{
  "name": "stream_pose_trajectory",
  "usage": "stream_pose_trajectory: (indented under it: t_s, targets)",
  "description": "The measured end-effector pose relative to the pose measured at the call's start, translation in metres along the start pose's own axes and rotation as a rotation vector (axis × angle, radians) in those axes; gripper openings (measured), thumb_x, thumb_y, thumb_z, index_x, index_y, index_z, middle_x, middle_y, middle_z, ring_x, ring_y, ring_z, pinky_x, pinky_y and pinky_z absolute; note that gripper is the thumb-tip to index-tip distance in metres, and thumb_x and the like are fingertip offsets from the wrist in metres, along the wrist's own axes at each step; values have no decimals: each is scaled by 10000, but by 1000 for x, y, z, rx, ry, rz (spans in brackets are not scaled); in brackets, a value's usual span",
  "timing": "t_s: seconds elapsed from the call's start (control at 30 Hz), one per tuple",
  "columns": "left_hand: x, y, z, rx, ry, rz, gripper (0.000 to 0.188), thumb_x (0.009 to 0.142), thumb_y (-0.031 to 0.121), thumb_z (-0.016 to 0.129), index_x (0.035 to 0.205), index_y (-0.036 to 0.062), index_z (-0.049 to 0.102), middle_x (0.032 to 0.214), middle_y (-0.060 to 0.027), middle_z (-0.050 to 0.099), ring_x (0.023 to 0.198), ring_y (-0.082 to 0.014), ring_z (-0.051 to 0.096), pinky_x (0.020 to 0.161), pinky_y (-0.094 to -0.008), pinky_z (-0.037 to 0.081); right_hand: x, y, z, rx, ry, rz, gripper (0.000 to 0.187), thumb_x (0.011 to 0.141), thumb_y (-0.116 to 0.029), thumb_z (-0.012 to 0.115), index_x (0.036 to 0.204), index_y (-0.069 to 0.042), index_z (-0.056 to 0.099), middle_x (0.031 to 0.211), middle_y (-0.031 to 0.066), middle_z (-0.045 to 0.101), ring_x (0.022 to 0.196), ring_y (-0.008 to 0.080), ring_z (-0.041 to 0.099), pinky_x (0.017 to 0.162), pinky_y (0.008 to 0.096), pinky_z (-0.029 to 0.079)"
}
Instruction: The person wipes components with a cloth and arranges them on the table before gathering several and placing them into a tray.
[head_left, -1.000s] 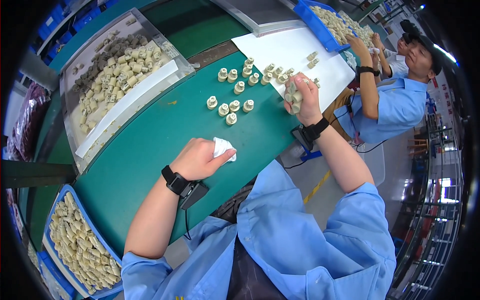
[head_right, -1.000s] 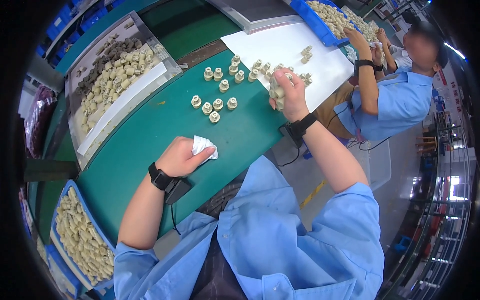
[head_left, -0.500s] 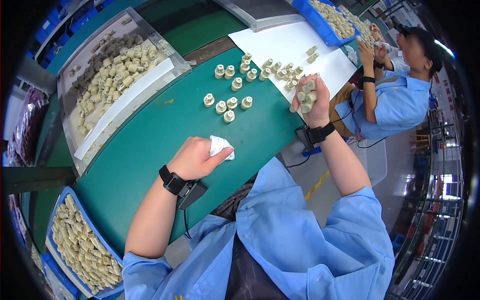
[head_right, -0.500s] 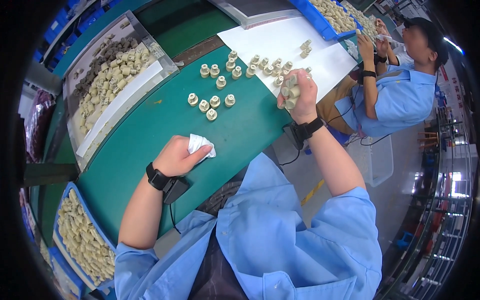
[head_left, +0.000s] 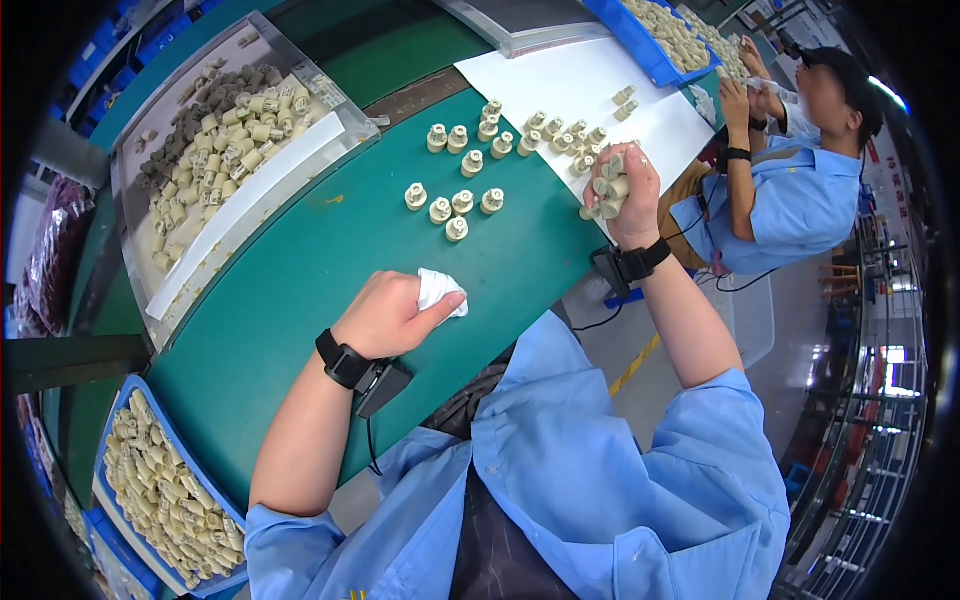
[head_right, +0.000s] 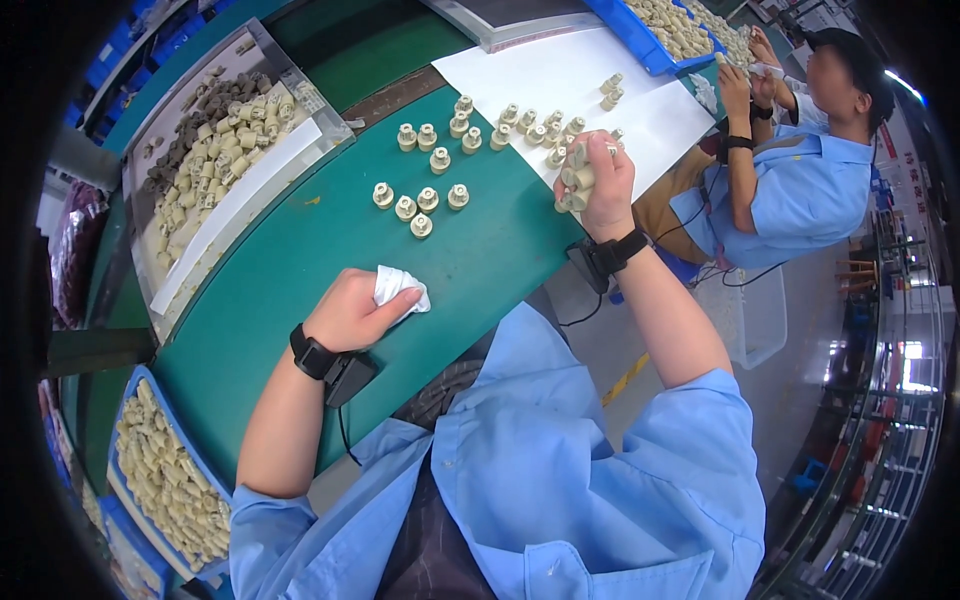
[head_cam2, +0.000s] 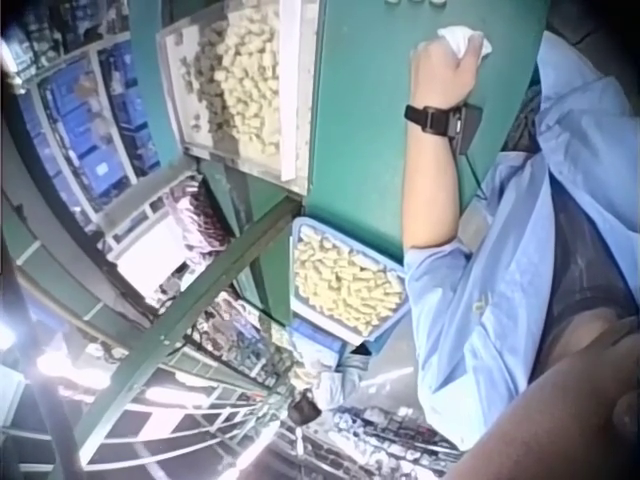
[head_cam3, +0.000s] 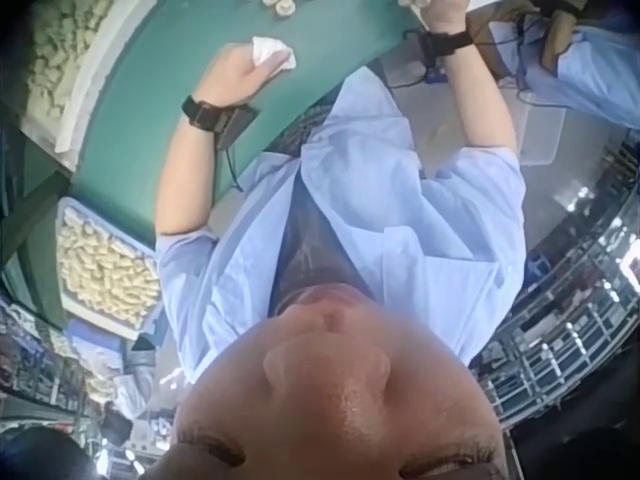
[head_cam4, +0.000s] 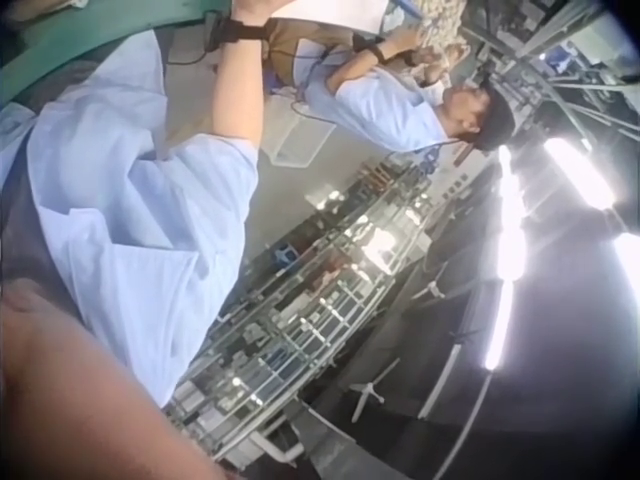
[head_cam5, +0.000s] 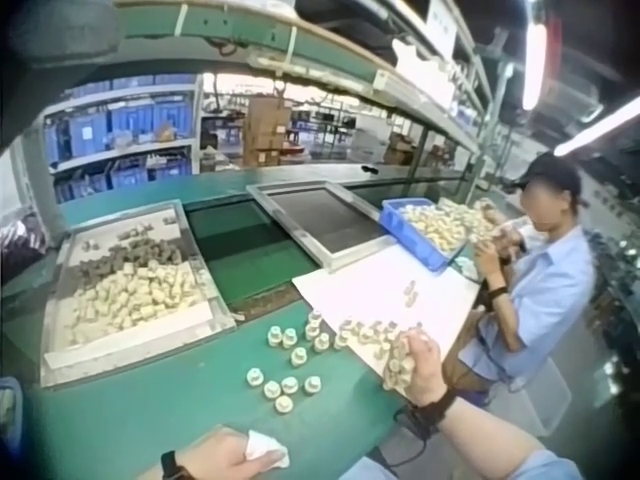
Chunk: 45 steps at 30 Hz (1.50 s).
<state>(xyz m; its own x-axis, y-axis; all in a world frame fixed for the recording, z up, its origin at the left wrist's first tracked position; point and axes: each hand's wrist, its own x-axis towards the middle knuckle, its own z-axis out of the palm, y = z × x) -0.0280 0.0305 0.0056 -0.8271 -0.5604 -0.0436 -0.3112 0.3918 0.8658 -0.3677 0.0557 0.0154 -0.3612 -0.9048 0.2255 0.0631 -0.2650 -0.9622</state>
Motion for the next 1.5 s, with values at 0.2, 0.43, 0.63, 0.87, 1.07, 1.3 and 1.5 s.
stream_pose_trajectory:
  t_s: [0.2,0.43,0.63,0.87,1.07,1.3,1.5]
  targets:
    - [0,1,-1,-15,-3,-1,225,956,247,605,919,57,721,785,-107,694,686,-244,661,642,-329,508,0,-2,-2,121,-19,83,388,1007,-426,454,914,-58,535,758,97,523,515,164,466,411,272,406]
    - [-1,0,3,-25,46,16,271,951,323,599,891,99,739,727,-123,680,669,-309,655,616,-378,503,1,-3,-6,306,24,234,359,995,-431,474,904,-89,539,734,68,497,523,156,451,382,258,350]
    - [0,1,1,-52,52,23,273,952,329,597,887,104,738,720,-121,677,664,-311,651,611,-379,501,3,-22,-9,551,95,299,355,982,-440,482,907,-99,544,749,61,473,546,161,426,360,252,306]
    - [2,-2,0,-13,48,27,284,958,343,582,875,116,732,705,-119,668,658,-315,644,600,-385,495,0,-75,39,713,-92,182,381,978,-448,469,919,-78,542,795,79,454,583,161,396,339,251,303]
    - [-4,-2,-3,16,15,37,215,954,268,601,901,102,727,776,-110,690,683,-288,657,630,-355,509,-2,-113,111,983,-344,147,316,952,-364,537,890,-54,538,816,88,441,570,174,416,295,260,338]
    - [-3,-6,0,27,30,79,298,975,362,537,864,132,690,731,-143,657,681,-360,631,641,-446,507,-13,-131,174,1937,-484,-140,214,898,-247,640,926,-42,585,872,101,457,566,163,414,265,243,360]
    - [-4,-7,-1,45,60,68,304,966,378,549,891,131,708,763,-147,665,703,-368,628,658,-422,506,-8,-127,202,1843,-611,24,177,896,-193,640,941,-34,575,868,95,463,555,165,419,262,253,350]
